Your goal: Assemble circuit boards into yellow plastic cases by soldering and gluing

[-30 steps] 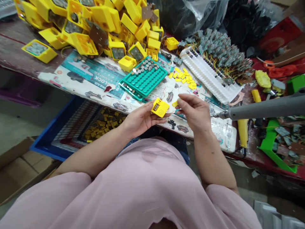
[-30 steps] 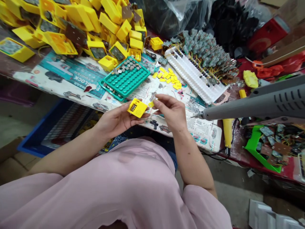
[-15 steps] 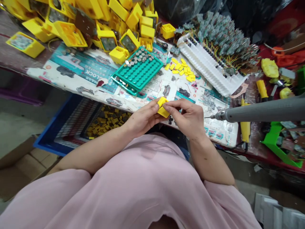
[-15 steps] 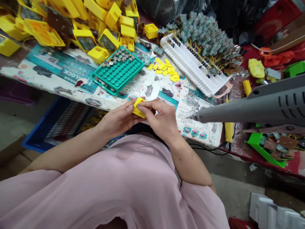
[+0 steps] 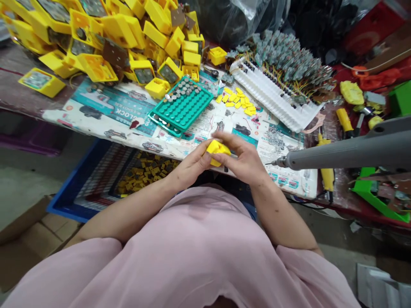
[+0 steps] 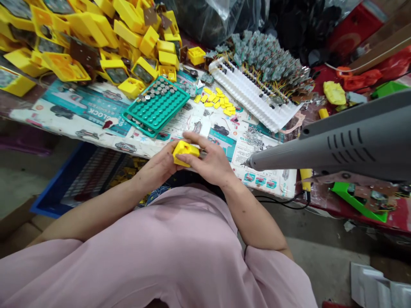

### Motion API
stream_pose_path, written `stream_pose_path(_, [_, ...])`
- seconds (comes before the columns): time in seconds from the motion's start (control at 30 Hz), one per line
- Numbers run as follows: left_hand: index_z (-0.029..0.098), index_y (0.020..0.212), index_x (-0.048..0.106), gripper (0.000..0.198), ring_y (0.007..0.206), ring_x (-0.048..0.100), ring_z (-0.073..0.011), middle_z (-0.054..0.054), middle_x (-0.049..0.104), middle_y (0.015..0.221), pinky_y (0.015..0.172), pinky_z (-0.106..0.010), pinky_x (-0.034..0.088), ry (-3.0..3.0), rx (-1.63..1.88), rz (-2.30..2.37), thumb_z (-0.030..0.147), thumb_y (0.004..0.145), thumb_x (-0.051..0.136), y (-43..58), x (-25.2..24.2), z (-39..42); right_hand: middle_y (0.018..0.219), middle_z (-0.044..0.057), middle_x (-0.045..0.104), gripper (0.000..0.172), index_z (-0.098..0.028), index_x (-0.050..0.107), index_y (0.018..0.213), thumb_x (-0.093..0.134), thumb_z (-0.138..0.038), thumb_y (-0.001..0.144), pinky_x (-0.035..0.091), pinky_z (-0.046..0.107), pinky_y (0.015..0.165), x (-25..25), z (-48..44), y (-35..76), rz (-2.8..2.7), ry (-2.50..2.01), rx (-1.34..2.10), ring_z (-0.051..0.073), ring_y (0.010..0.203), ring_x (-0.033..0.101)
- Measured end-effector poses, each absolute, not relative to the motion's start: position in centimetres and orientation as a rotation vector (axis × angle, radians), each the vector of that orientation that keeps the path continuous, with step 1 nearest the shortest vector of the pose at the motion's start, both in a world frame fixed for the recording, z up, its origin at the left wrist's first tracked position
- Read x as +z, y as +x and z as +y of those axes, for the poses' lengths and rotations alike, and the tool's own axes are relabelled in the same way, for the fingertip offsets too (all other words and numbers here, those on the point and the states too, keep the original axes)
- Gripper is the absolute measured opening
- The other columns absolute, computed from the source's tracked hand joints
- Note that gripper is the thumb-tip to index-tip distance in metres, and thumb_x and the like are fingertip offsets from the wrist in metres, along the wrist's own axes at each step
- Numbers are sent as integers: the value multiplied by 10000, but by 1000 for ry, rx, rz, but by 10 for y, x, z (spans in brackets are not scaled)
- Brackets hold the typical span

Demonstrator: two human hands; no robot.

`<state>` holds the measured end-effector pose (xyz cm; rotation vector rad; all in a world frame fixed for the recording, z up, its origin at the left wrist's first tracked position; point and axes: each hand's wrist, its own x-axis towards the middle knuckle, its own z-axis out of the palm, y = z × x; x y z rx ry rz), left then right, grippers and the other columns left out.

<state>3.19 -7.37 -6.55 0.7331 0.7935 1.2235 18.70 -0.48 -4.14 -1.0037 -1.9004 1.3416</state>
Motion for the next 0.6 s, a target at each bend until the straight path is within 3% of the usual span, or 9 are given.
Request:
stream_pose_path(0.1, [233, 1242, 636, 562, 1046, 589, -200, -42, 647, 1114, 908, -267, 481, 950, 1210, 946, 615, 833, 685, 27, -65, -77, 1117, 45, 751, 544, -263, 716, 1128, 786, -598, 704, 558, 399, 981, -41, -7, 186, -1813, -1019, 1522, 216, 1028, 708])
stream_pose_path(0.23, [193, 1163, 653, 511, 902, 578, -171, -36, 646, 984, 815, -249, 484, 1125, 1228, 1044, 612, 871, 635, 27, -59, -75, 1084, 29, 758, 608, -270, 718, 1118, 825, -627, 637, 593, 354, 910, -42, -11, 184, -1637, -1009, 1662, 206, 1010, 711])
stream_pose_path(0.4, [185, 1104, 644, 527, 764, 644, -156, -40, 675, 958, 633, -229, 512, 1003, 1232, 977, 627, 820, 689, 30, -56, -68, 1410, 26, 613, 672, -341, 568, 1377, 524, -754, 848, 602, 359, 889, -43, -18, 189, -1565, -951, 1849, 212, 1168, 652])
stream_pose_path(0.5, [180, 1106, 639, 541, 718, 698, -185, -50, 712, 950, 592, -252, 543, 835, 1192, 977, 585, 767, 761, 30, -57, -65, 1483, 21, 555, 659, -362, 505, 1429, 438, -745, 897, 560, 386, 996, -44, -24, 196, -1618, -1001, 1658, 210, 1271, 594])
stream_pose_path(0.6, [173, 1078, 641, 524, 661, 714, -196, -39, 723, 862, 550, -262, 556, 723, 1167, 963, 554, 746, 779, 30, -59, -64, 1315, 22, 676, 490, -349, 602, 1314, 437, -640, 957, 534, 387, 1031, -44, -29, 202, -1677, -1042, 1363, 183, 1179, 644])
